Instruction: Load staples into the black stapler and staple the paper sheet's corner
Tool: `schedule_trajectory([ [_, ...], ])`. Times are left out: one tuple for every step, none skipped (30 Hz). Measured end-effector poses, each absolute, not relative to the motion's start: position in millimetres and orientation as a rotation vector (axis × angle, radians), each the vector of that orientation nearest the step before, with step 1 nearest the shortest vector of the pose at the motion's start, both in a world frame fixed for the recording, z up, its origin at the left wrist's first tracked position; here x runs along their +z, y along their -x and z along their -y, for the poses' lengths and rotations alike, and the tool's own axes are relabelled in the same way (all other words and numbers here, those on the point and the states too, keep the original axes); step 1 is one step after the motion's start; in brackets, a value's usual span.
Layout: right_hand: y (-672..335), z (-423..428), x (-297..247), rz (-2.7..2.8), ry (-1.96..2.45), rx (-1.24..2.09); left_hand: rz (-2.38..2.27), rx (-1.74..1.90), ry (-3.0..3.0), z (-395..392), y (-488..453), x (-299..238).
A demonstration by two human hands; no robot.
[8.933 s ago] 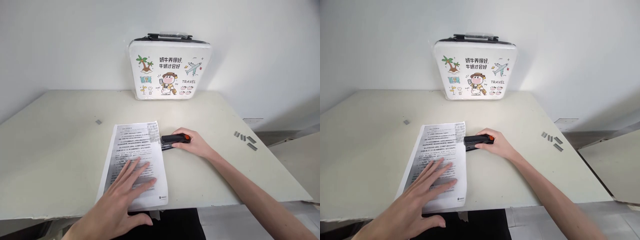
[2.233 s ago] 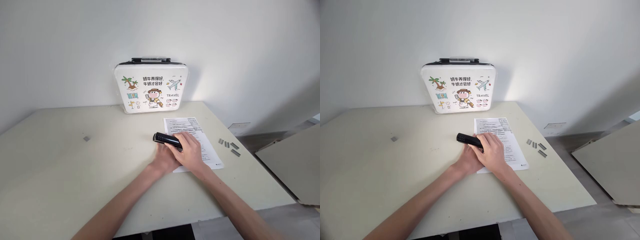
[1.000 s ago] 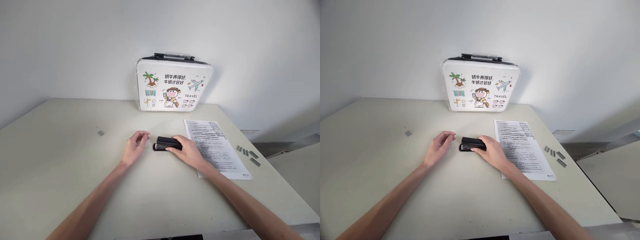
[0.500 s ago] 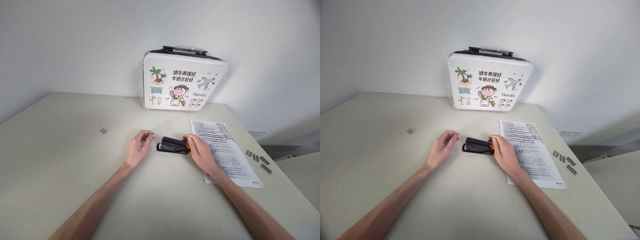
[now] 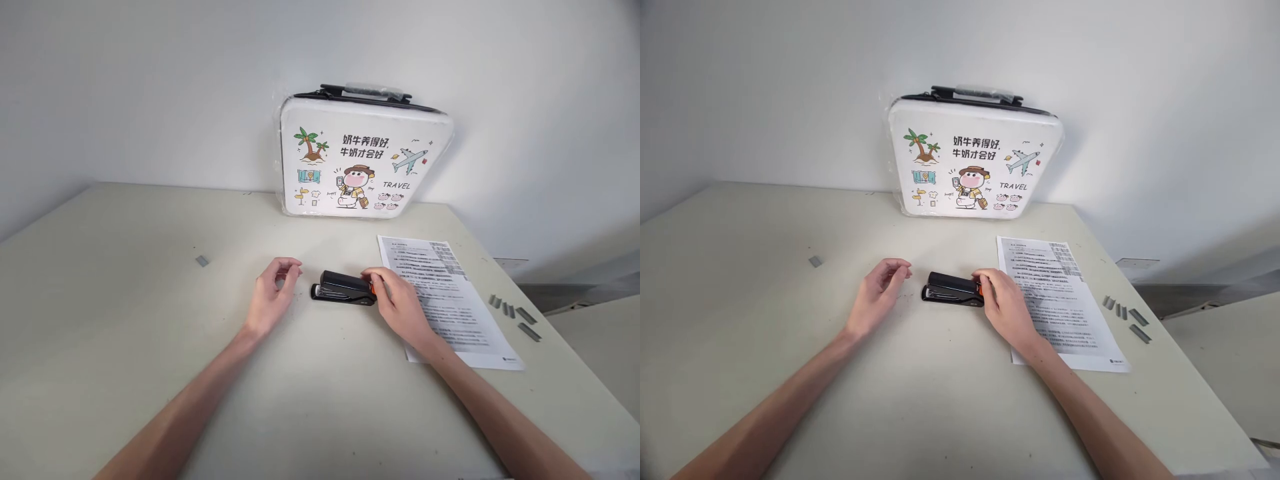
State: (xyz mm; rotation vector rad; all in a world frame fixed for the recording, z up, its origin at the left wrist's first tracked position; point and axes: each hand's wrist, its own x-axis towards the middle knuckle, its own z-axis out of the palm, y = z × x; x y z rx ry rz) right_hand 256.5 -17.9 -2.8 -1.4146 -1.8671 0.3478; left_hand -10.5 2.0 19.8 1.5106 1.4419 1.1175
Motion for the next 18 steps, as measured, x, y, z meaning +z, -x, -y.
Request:
schedule_trajectory([
  [-256.3, 18.2, -3.6, 1.869, 1.420, 0.348, -1.447, 1.121, -1.513, -1.8, 10.5, 19.5],
  [-256.2, 18.4, -4.2, 1.868, 1.425, 0.349, -1.452, 1.130, -1.513, -1.6, 10.6, 19.1],
  [-256.0, 18.7, -4.6, 1.868, 1.430, 0.350, -1.457, 1.141, -1.511, -1.6, 10.8, 18.8],
  [-255.9, 18.9, -4.9, 1.869, 1.433, 0.351, -1.465, 1.152, -1.506, -1.6, 11.1, 18.5],
  [-255.9, 19.1, -5.0, 1.868, 1.435, 0.350, -1.475, 1.162, -1.498, -1.6, 11.3, 18.2],
  [-255.9, 19.2, -5.0, 1.869, 1.437, 0.348, -1.486, 1.172, -1.488, -1.7, 11.6, 18.0],
  [-256.1, 19.3, -5.0, 1.871, 1.438, 0.346, -1.497, 1.181, -1.478, -1.7, 11.9, 17.9],
  [-256.3, 19.5, -4.9, 1.876, 1.436, 0.344, -1.507, 1.189, -1.470, -1.6, 12.1, 17.8],
  [-256.6, 19.6, -4.9, 1.880, 1.433, 0.342, -1.516, 1.198, -1.463, -1.4, 12.2, 17.9],
  [-256.9, 19.7, -4.9, 1.884, 1.429, 0.342, -1.524, 1.206, -1.458, -1.1, 12.3, 18.2],
  [-257.1, 19.8, -4.9, 1.887, 1.427, 0.341, -1.531, 1.210, -1.453, -0.6, 12.3, 18.6],
  [-257.3, 19.9, -5.0, 1.889, 1.427, 0.342, -1.540, 1.212, -1.448, -0.1, 12.3, 19.1],
  [-257.5, 19.9, -5.0, 1.890, 1.430, 0.343, -1.549, 1.211, -1.446, 0.5, 12.2, 19.8],
  [-257.6, 19.9, -5.1, 1.890, 1.433, 0.344, -1.557, 1.210, -1.445, 1.0, 12.2, 20.5],
  [-257.6, 19.9, -5.2, 1.888, 1.437, 0.347, -1.564, 1.213, -1.445, 1.5, 12.2, 21.2],
  [-257.6, 19.9, -5.2, 1.887, 1.440, 0.351, -1.568, 1.221, -1.444, 2.0, 12.2, 22.0],
  [-257.6, 19.9, -5.2, 1.883, 1.443, 0.354, -1.568, 1.234, -1.441, 2.4, 12.2, 22.6],
  [-257.5, 19.9, -5.1, 1.881, 1.445, 0.361, -1.567, 1.248, -1.435, 2.8, 12.3, 23.2],
])
